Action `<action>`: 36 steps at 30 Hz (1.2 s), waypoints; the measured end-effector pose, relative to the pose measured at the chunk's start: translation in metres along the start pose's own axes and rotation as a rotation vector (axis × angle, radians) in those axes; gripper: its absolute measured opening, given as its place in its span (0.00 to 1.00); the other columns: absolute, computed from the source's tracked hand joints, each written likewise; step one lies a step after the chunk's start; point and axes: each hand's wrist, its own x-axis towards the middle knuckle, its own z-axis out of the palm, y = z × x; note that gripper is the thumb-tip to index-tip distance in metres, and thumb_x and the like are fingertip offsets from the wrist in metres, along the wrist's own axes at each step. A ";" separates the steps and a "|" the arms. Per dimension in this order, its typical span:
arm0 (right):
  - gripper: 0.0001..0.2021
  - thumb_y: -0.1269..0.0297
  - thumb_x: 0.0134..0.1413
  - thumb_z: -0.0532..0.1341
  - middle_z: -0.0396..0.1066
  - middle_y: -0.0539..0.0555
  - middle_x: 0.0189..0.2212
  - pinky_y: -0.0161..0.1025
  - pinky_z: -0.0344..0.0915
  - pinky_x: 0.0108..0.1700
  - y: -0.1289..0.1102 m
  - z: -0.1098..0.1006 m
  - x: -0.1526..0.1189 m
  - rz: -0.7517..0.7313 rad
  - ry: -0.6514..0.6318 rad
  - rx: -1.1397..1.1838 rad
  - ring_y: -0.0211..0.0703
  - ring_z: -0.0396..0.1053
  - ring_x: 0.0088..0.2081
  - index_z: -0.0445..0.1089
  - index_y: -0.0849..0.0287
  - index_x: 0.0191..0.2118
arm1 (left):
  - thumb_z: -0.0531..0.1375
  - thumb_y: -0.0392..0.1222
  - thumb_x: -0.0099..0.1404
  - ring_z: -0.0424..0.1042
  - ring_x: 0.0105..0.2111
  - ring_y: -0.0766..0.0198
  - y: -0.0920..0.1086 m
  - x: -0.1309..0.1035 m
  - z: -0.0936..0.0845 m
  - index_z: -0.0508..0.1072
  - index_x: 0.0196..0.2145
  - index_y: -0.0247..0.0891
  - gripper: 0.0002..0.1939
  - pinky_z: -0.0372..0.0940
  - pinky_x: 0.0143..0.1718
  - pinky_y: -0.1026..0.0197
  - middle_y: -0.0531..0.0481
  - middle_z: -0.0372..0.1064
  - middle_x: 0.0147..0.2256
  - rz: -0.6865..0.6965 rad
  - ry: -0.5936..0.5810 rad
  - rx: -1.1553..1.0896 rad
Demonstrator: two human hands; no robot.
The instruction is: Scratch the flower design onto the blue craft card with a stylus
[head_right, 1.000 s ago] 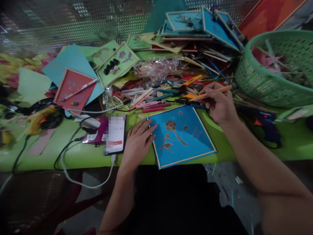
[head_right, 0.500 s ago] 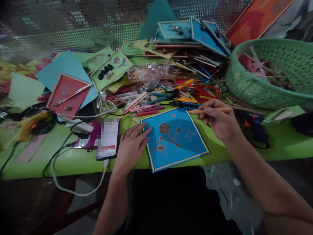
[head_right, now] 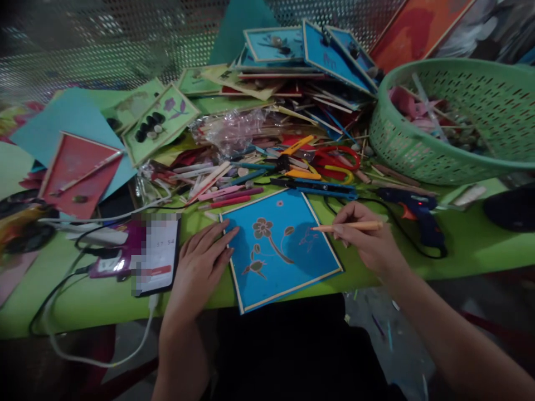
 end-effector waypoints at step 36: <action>0.09 0.60 0.53 0.73 0.73 0.49 0.21 0.37 0.62 0.20 -0.011 0.004 -0.003 -0.106 -0.108 -0.356 0.41 0.66 0.20 0.75 0.49 0.25 | 0.54 0.43 0.80 0.69 0.66 0.42 -0.004 -0.002 -0.001 0.72 0.65 0.52 0.19 0.65 0.62 0.33 0.47 0.71 0.67 0.008 -0.005 -0.035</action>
